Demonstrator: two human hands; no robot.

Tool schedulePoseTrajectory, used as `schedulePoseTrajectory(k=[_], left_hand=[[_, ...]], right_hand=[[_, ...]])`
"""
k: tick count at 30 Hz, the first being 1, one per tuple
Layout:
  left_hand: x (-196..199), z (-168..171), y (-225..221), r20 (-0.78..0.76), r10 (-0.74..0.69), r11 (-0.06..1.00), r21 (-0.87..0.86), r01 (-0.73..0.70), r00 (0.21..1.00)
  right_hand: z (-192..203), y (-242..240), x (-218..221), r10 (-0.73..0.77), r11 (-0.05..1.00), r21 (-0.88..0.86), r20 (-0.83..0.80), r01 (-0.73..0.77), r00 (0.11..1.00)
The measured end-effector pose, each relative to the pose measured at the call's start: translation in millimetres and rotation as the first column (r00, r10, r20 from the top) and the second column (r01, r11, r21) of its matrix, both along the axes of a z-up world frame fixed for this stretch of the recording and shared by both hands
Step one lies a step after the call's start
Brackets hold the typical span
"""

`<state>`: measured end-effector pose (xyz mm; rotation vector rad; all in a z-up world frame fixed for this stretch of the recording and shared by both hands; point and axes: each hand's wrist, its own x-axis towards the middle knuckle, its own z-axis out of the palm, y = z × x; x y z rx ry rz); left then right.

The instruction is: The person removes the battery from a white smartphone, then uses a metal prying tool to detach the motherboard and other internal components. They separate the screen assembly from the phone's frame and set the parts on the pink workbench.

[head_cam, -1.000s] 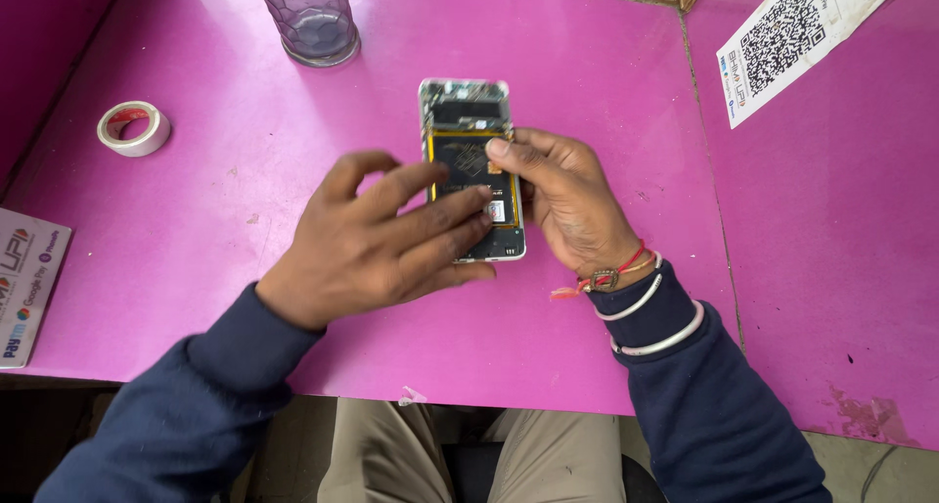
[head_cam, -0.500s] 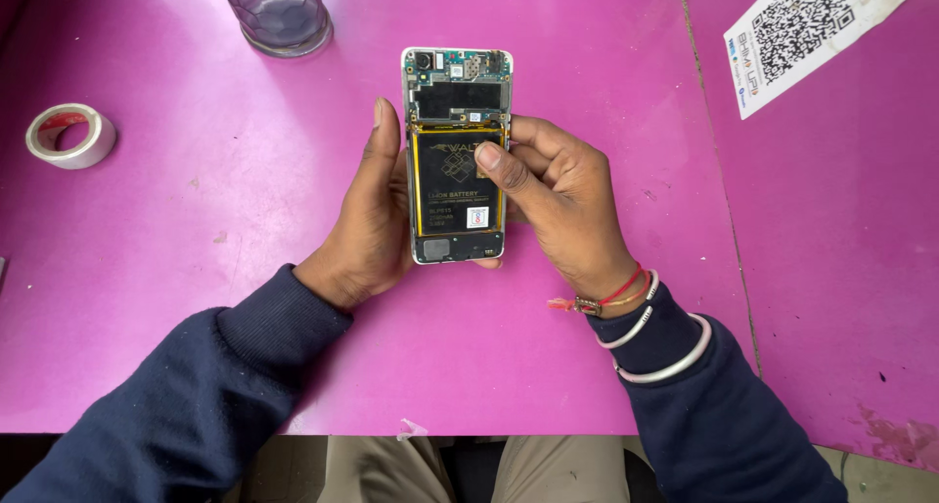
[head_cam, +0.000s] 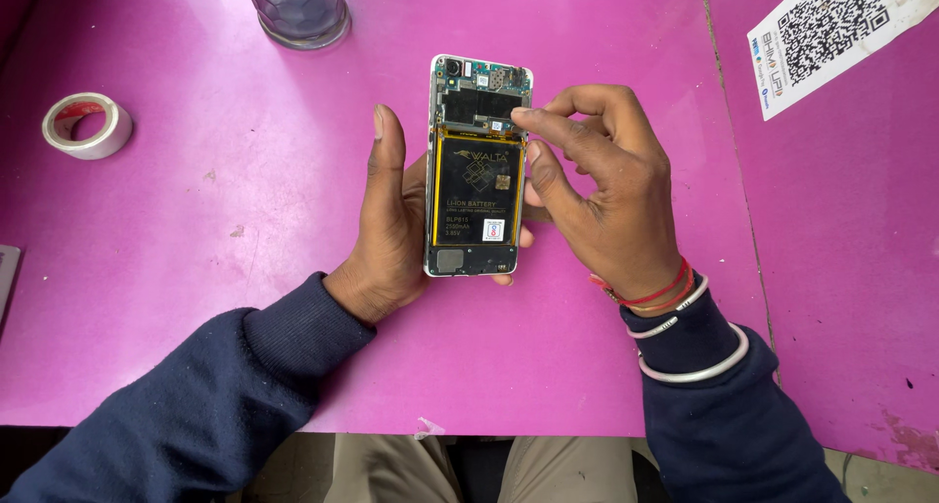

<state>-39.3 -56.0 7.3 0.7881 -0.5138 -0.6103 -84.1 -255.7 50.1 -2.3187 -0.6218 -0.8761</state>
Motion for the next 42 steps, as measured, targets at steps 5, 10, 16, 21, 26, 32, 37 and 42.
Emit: schedulePoseTrajectory(k=[5, 10, 16, 21, 26, 32, 37, 42], left_hand=[[-7, 10, 1, -0.006, 0.051, 0.999, 0.013, -0.051, 0.999], [-46, 8, 14, -0.185, 0.205, 0.978, 0.078, -0.193, 0.961], [-115, -13, 49, -0.148, 0.403, 0.909, 0.175, -0.377, 0.903], [-131, -38, 55, -0.148, 0.457, 0.889, 0.107, -0.445, 0.877], [-130, -48, 55, -0.102, 0.482, 0.875, 0.103, -0.473, 0.87], [-129, -45, 58, -0.128, 0.449, 0.893, 0.088, -0.441, 0.884], [-129, -41, 62, -0.2, 0.5, 0.866, 0.123, -0.485, 0.842], [-128, -39, 61, -0.14, 0.571, 0.821, 0.092, -0.564, 0.809]], right_hand=[[9, 4, -3, 0.051, 0.998, 0.037, -0.056, -0.049, 0.997], [5, 7, -6, 0.253, 0.955, 0.219, -0.26, -0.199, 0.932], [0, 34, -21, 0.519, 0.852, 0.287, -0.359, -0.437, 0.776], [-2, 45, -26, 0.554, 0.831, 0.329, -0.428, -0.448, 0.714], [-2, 46, -26, 0.593, 0.802, 0.395, -0.425, -0.449, 0.684], [1, 44, -29, 0.645, 0.761, 0.48, -0.48, -0.437, 0.594], [-4, 39, -39, 0.761, 0.628, 0.599, -0.335, -0.498, 0.556], [-5, 25, -56, 0.629, 0.611, 0.752, -0.269, -0.25, 0.729]])
